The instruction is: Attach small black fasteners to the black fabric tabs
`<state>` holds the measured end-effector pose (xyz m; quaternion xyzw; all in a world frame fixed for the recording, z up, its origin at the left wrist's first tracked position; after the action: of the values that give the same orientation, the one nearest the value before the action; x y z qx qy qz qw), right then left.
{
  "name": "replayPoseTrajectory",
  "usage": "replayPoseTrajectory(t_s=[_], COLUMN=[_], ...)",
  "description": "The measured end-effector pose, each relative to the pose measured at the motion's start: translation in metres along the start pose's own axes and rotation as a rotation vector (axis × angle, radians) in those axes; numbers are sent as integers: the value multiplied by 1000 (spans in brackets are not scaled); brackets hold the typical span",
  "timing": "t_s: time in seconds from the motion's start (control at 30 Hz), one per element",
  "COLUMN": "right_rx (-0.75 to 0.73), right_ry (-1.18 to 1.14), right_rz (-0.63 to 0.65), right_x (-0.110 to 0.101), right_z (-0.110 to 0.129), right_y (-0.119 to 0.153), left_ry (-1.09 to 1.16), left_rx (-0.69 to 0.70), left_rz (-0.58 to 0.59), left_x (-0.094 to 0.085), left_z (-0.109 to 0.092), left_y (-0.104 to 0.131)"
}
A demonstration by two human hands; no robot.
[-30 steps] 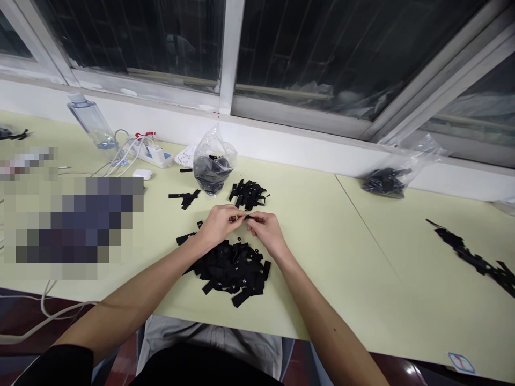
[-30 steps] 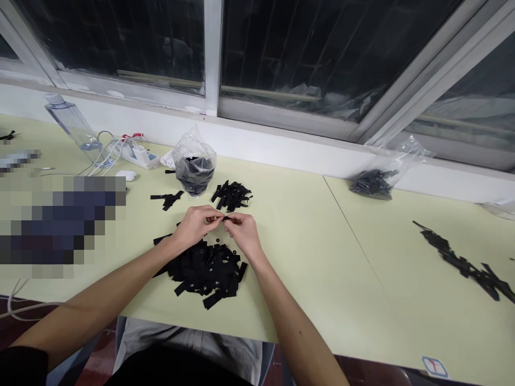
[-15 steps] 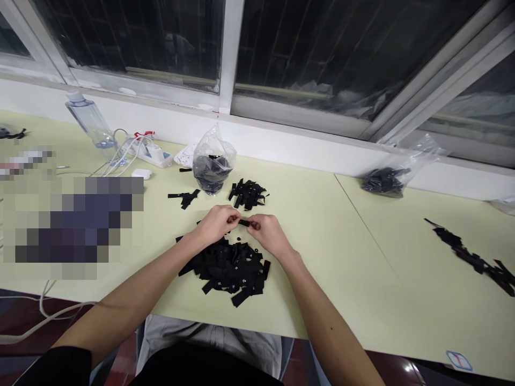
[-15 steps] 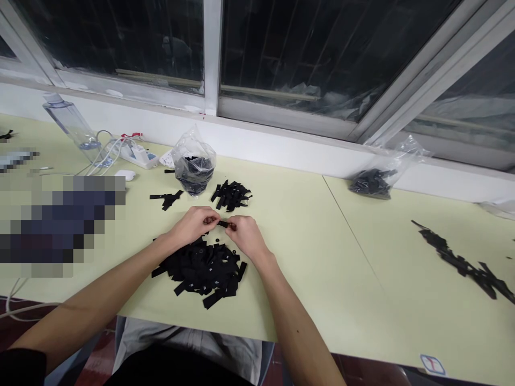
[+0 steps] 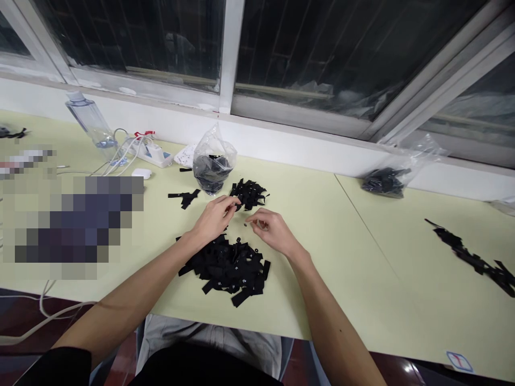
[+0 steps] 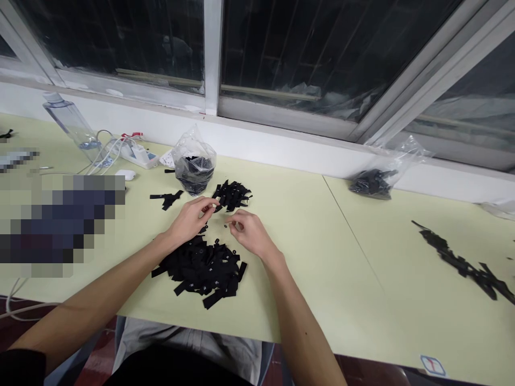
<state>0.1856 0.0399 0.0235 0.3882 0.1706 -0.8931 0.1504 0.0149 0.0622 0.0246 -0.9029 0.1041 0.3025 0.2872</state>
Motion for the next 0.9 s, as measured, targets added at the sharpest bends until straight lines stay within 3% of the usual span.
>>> replayPoseTrajectory(t_s=[0.23, 0.43, 0.9], right_rx=[-58, -87, -89], right_ry=[-123, -95, -50], right_rz=[232, 245, 182], right_x=[21, 30, 30], right_z=[13, 12, 18], right_y=[5, 5, 2], left_ry=[26, 64, 0], left_rx=[6, -8, -9], left_rz=[-19, 17, 77], left_x=[1, 4, 11], left_z=[-1, 2, 9], left_y=[0, 0, 0])
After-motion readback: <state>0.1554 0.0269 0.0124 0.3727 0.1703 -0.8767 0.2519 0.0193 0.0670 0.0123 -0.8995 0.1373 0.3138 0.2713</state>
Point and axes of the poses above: each hand's wrist, its own y-axis away from the middle knuckle, its own x-axis out of the palm, z = x × y, the point moved 6 cm from there along -y, towards the middle knuckle, and after that the axes turned 2 degrees about x, right-handed, at the moved point
